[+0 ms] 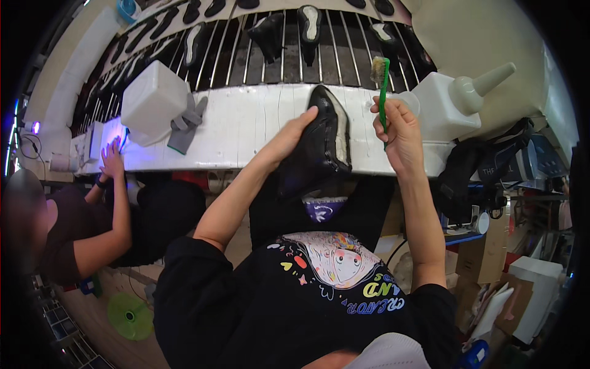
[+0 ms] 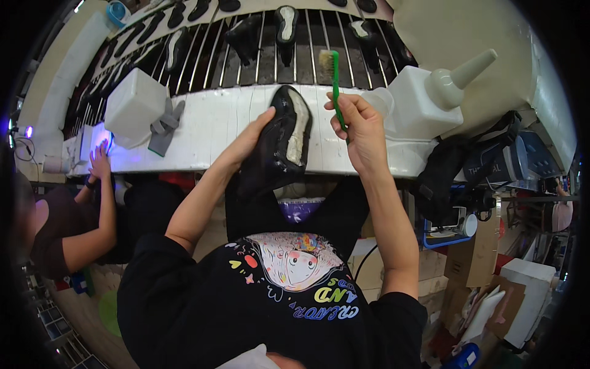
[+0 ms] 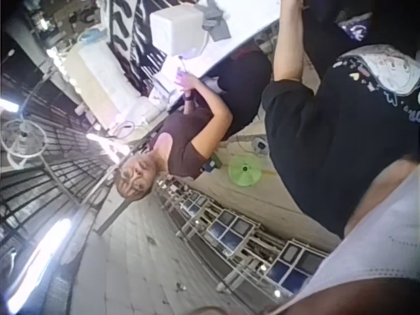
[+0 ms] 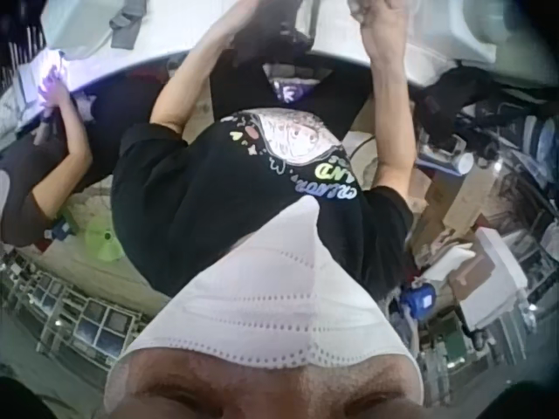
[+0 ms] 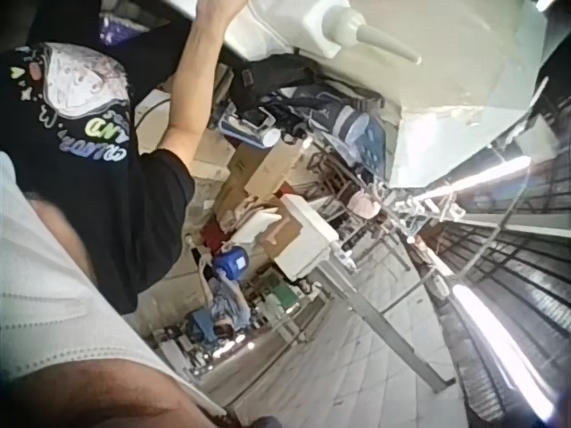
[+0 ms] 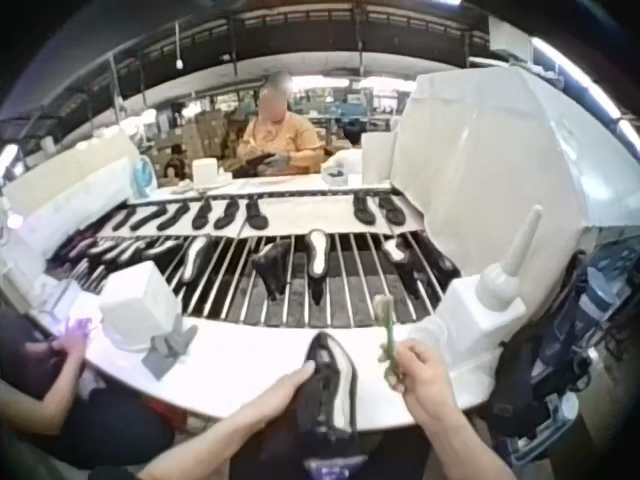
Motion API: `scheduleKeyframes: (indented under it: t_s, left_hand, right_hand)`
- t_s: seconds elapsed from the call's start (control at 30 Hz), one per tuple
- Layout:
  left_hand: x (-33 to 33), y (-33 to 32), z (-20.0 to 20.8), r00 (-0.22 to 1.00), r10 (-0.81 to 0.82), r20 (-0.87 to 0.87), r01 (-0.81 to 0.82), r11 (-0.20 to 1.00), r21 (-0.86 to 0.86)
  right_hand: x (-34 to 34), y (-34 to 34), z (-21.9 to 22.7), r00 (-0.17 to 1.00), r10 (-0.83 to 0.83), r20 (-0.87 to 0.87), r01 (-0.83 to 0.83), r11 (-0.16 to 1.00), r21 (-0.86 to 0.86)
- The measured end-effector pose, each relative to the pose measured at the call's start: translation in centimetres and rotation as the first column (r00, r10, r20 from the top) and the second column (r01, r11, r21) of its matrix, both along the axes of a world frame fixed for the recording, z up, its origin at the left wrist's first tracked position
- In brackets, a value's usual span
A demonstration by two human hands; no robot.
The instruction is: Apply glue or cleaning agent to the edge of shoe soles using a small brush.
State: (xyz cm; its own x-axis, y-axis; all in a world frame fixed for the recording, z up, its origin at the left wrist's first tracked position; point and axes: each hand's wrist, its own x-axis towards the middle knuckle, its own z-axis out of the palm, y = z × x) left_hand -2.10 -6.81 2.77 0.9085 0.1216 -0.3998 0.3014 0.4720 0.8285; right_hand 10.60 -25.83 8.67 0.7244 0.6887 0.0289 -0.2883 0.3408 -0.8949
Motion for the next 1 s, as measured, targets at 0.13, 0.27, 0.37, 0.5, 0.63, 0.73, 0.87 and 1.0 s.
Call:
scheduleKeyframes:
  t_s: [0.13,0.27,0.37,0.5,0.63,0.73,0.87,1.0]
  left_hand:
    - [0.2,5.2,-0.7,0.994,0.106,0.015,-0.076,0.597,0.799]
    - [-0.9,5.1,1.1,0.959,0.191,-0.209,0.156,0.259,0.953]
    - [-4.2,4.7,-1.4,0.986,0.144,-0.084,0.053,0.204,0.977]
    - [-7.5,0.6,-0.8,0.962,0.027,-0.272,0.271,-0.214,0.938]
    - [-7.6,1.8,-1.9,0.999,-0.016,-0.049,0.045,-0.171,0.984]
    - [-7.6,2.5,-1.3,0.999,-0.02,0.05,-0.051,-0.032,0.998]
    - [-7.3,4.4,-0.4,0.914,0.239,0.328,-0.403,0.64,0.654]
    - [-6.3,8.3,0.2,0.763,0.498,0.412,-0.55,0.835,0.01]
  right_hand:
    - [0.8,0.5,-4.0,0.98,-0.14,0.139,0.173,0.95,-0.261]
    - [1.2,-0.4,-8.3,0.874,-0.195,0.445,0.36,0.874,-0.326]
    - [0.9,-0.5,-9.8,0.738,-0.09,0.669,0.479,0.769,-0.424]
    - [0.5,-0.9,-11.3,0.654,-0.081,0.752,0.53,0.758,-0.38]
    - [0.0,-0.3,-12.1,0.596,-0.089,0.798,0.578,0.738,-0.349]
    - [-0.3,0.0,-12.1,0.589,-0.118,0.8,0.606,0.719,-0.341]
    - [-0.5,0.2,-11.9,0.58,-0.117,0.806,0.623,0.702,-0.346]
    - [-0.3,0.0,-12.3,0.585,-0.126,0.801,0.62,0.706,-0.342]
